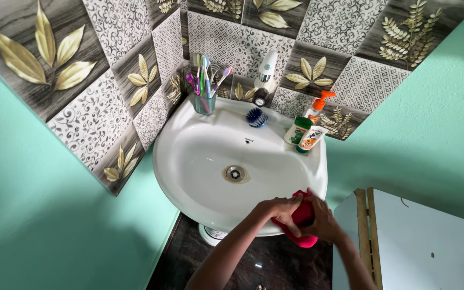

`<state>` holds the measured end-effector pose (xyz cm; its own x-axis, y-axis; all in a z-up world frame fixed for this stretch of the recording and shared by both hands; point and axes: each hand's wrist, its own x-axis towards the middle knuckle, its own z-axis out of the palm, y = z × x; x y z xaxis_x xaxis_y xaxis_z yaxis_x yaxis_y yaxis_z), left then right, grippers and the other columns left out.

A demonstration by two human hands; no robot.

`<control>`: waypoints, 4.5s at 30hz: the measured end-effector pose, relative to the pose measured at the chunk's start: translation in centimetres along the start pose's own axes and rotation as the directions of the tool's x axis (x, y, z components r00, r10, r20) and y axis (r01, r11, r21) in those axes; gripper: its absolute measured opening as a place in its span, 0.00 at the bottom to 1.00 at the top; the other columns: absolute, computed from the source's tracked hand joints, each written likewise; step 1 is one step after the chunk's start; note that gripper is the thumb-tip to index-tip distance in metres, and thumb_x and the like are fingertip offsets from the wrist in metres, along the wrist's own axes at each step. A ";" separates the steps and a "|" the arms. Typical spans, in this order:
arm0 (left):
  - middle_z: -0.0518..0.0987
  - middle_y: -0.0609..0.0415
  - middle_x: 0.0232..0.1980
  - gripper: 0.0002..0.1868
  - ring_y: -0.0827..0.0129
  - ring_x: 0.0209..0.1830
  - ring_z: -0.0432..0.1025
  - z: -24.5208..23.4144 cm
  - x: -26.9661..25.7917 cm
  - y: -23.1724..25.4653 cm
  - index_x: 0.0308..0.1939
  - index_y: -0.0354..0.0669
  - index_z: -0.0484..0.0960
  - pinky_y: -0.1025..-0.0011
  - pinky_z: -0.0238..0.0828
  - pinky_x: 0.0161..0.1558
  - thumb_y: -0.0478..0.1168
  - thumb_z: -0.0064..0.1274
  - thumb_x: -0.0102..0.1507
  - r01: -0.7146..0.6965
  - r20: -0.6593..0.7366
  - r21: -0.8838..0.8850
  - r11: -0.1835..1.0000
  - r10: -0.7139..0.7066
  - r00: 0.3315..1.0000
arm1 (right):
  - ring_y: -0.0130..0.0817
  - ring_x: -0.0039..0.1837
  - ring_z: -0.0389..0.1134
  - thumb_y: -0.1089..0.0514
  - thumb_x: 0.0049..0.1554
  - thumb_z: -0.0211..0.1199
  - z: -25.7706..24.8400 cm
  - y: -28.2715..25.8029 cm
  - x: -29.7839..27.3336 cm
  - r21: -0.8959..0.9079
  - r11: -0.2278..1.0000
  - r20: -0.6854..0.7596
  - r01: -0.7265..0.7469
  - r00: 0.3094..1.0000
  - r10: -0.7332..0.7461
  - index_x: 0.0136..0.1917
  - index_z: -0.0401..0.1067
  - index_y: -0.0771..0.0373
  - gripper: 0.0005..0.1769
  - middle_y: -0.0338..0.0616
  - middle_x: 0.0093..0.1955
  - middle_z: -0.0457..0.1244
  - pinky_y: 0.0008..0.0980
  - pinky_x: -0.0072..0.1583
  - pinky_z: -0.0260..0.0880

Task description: The person cleans a wall by hand using a damp red cloth, wiping different sections of the tiled surface near a sink.

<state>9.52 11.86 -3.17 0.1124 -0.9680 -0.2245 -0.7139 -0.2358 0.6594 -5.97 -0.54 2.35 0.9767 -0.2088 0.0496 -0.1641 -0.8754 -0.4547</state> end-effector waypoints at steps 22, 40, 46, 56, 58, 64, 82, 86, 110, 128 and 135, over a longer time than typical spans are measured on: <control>0.75 0.47 0.52 0.39 0.58 0.51 0.71 -5.1 12.9 10.5 0.61 0.33 0.73 0.55 0.68 0.52 0.44 0.69 0.49 0.253 -0.631 0.650 0.717 0.323 0.706 | 0.60 0.68 0.64 0.73 0.46 0.68 -4.5 6.7 3.8 -0.206 0.978 -0.758 -0.026 0.637 -0.143 0.72 0.61 0.63 0.41 0.56 0.69 0.61 0.54 0.65 0.70; 0.75 0.54 0.56 0.30 0.54 0.57 0.70 -5.7 15.8 5.2 0.52 0.42 0.80 0.56 0.78 0.47 0.43 0.67 0.46 0.234 -0.519 0.387 0.892 0.001 0.854 | 0.52 0.59 0.72 0.60 0.38 0.80 -0.6 14.9 8.2 0.245 0.953 -0.358 -0.181 0.896 0.262 0.67 0.66 0.57 0.45 0.54 0.56 0.70 0.46 0.56 0.73; 0.76 0.52 0.57 0.28 0.47 0.55 0.71 -3.4 14.0 4.0 0.53 0.42 0.78 0.56 0.77 0.51 0.43 0.63 0.50 0.132 -0.347 0.216 0.968 -0.051 0.937 | 0.48 0.55 0.75 0.59 0.40 0.80 0.4 11.2 3.9 0.250 0.918 -0.320 -0.307 0.869 0.378 0.64 0.70 0.59 0.38 0.52 0.52 0.72 0.43 0.55 0.75; 0.76 0.48 0.56 0.28 0.45 0.51 0.73 1.3 3.9 4.0 0.56 0.43 0.75 0.55 0.77 0.49 0.40 0.60 0.51 0.028 -0.343 0.212 0.977 0.047 0.938 | 0.51 0.54 0.74 0.65 0.40 0.77 2.6 0.7 -3.4 0.238 0.939 -0.440 -0.248 0.834 0.332 0.64 0.71 0.61 0.37 0.54 0.54 0.70 0.43 0.54 0.74; 0.76 0.48 0.56 0.28 0.46 0.52 0.73 2.1 1.6 4.4 0.56 0.42 0.75 0.53 0.77 0.47 0.40 0.60 0.51 0.038 -0.367 0.244 0.969 0.056 0.928 | 0.50 0.54 0.74 0.66 0.41 0.75 3.4 -1.1 -4.4 0.266 0.937 -0.461 -0.226 0.824 0.330 0.64 0.71 0.62 0.36 0.54 0.54 0.70 0.42 0.54 0.74; 0.75 0.46 0.57 0.34 0.45 0.52 0.73 2.0 -3.4 3.5 0.58 0.42 0.74 0.52 0.77 0.48 0.43 0.67 0.49 0.000 -0.277 0.273 0.962 0.078 0.958 | 0.49 0.52 0.75 0.65 0.39 0.78 6.4 -6.1 -6.4 0.268 0.933 -0.522 -0.241 0.777 0.351 0.59 0.72 0.64 0.34 0.54 0.52 0.70 0.42 0.52 0.76; 0.77 0.53 0.58 0.42 0.54 0.57 0.71 1.0 -21.1 -2.9 0.66 0.46 0.72 0.58 0.73 0.58 0.39 0.71 0.48 0.089 -0.404 0.266 0.960 0.028 0.914 | 0.52 0.51 0.71 0.74 0.35 0.69 14.3 -18.5 -5.4 0.072 0.984 -0.470 -0.161 0.865 0.176 0.66 0.66 0.67 0.43 0.52 0.52 0.64 0.44 0.48 0.77; 0.76 0.54 0.59 0.43 0.56 0.58 0.70 0.3 -22.7 -4.7 0.66 0.47 0.72 0.57 0.71 0.60 0.39 0.72 0.47 0.188 -0.375 0.230 0.955 -0.091 0.923 | 0.51 0.52 0.71 0.70 0.38 0.70 14.8 -20.7 -3.8 0.025 0.989 -0.388 -0.145 0.910 0.143 0.66 0.65 0.65 0.41 0.51 0.53 0.63 0.44 0.48 0.77; 0.72 0.37 0.57 0.50 0.39 0.58 0.68 6.7 -24.7 -0.6 0.71 0.38 0.63 0.46 0.68 0.58 0.31 0.67 0.46 0.330 -0.805 -0.593 0.734 -0.539 -0.247 | 0.51 0.75 0.57 0.73 0.47 0.70 10.9 -22.2 11.3 0.294 0.712 0.377 0.638 0.607 -0.700 0.75 0.62 0.47 0.46 0.50 0.75 0.56 0.46 0.72 0.64; 0.57 0.26 0.72 0.59 0.30 0.70 0.57 11.7 -21.5 1.1 0.78 0.27 0.42 0.45 0.58 0.68 0.44 0.66 0.55 0.230 -0.785 -0.494 0.839 -0.544 0.297 | 0.47 0.67 0.65 0.68 0.39 0.76 7.9 -14.4 5.4 0.324 0.723 0.219 0.610 0.695 -0.685 0.72 0.67 0.48 0.48 0.47 0.69 0.61 0.40 0.65 0.72; 0.66 0.35 0.65 0.43 0.39 0.64 0.63 8.3 -24.8 -2.6 0.76 0.40 0.59 0.48 0.60 0.65 0.35 0.58 0.57 0.506 -0.830 -0.516 0.691 -0.550 -0.095 | 0.51 0.65 0.64 0.68 0.40 0.76 11.6 -20.0 8.7 0.390 0.682 0.086 0.619 0.713 -0.696 0.71 0.66 0.53 0.47 0.51 0.68 0.61 0.41 0.64 0.69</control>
<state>2.89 37.25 -5.25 0.9554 0.1502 0.2542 -0.0799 -0.6973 0.7123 7.45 20.23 1.55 0.8221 0.4981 0.2758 0.5468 -0.5558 -0.6262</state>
